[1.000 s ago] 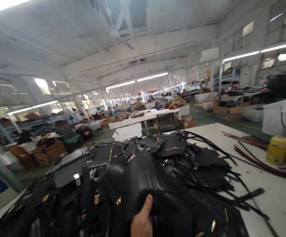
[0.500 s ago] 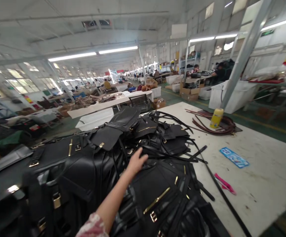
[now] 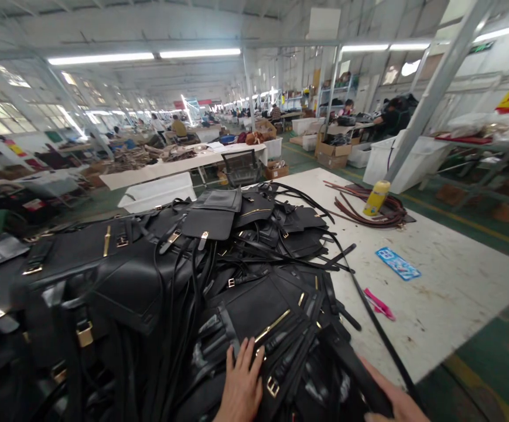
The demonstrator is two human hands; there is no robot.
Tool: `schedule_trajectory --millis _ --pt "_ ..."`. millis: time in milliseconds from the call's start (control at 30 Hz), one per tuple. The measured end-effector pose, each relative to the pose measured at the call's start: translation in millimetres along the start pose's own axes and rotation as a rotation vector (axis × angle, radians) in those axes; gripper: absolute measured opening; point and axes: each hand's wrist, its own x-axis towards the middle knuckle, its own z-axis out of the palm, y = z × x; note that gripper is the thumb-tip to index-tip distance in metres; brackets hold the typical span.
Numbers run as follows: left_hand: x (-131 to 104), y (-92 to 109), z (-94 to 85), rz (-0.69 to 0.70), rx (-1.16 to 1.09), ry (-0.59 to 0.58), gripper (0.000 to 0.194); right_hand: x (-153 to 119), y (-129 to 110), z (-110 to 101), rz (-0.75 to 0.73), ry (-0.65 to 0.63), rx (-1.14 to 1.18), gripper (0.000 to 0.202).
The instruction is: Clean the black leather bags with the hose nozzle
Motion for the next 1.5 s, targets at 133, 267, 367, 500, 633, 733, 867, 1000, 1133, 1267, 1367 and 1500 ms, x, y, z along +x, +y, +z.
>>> schedule_trajectory --millis 133,267,367,500,633,733,867,1000,1133,1267,1367,1500 --pt "3.0 18.5 10.8 -0.002 0.036 0.005 0.064 37.8 -23.1 -8.2 0.141 -0.239 0.165 0.085" --pt "2.4 29.4 15.5 -0.099 -0.019 -0.054 0.065 81.6 -37.5 -5.2 0.135 -0.361 0.141 0.080" --pt "1.3 32.0 12.8 -0.131 -0.091 -0.104 0.063 107.1 -40.4 6.5 0.121 -0.355 0.121 0.076" --pt "-6.1 33.6 9.3 -0.131 -0.122 -0.124 0.060 115.8 -37.9 20.8 0.036 -0.219 0.099 0.076" --pt "-11.6 29.7 6.7 -0.121 -0.090 -0.119 0.057 92.9 -27.9 18.6 -0.014 -0.151 0.135 0.075" --pt "-6.6 20.5 -1.6 -0.142 -0.067 -0.158 0.050 67.8 -18.5 12.7 -0.005 -0.185 0.171 0.079" --pt "8.4 13.1 -19.8 -0.056 -0.071 -0.237 0.048 42.6 -4.2 10.4 0.089 -0.090 0.156 0.085" --pt "26.2 10.3 -36.4 -0.036 -0.082 -0.284 0.043 27.5 10.6 6.6 0.117 0.005 0.136 0.087" --pt "32.6 14.6 -54.8 -0.064 -0.114 -0.294 0.030 11.9 11.9 -4.0 0.122 0.077 0.133 0.091" --pt "11.5 52.8 -67.2 -0.018 -0.189 -0.283 0.029 -4.7 7.4 -18.5 0.139 0.132 0.070 0.089" --pt "-16.8 76.0 -61.4 -0.005 -0.357 -0.301 0.033 -14.3 12.4 -29.5 0.140 0.111 0.015 0.085" --pt "-46.2 52.2 -44.9 -0.175 -0.402 -0.151 0.042 -21.5 15.6 -36.0 0.141 0.060 -0.103 0.084"
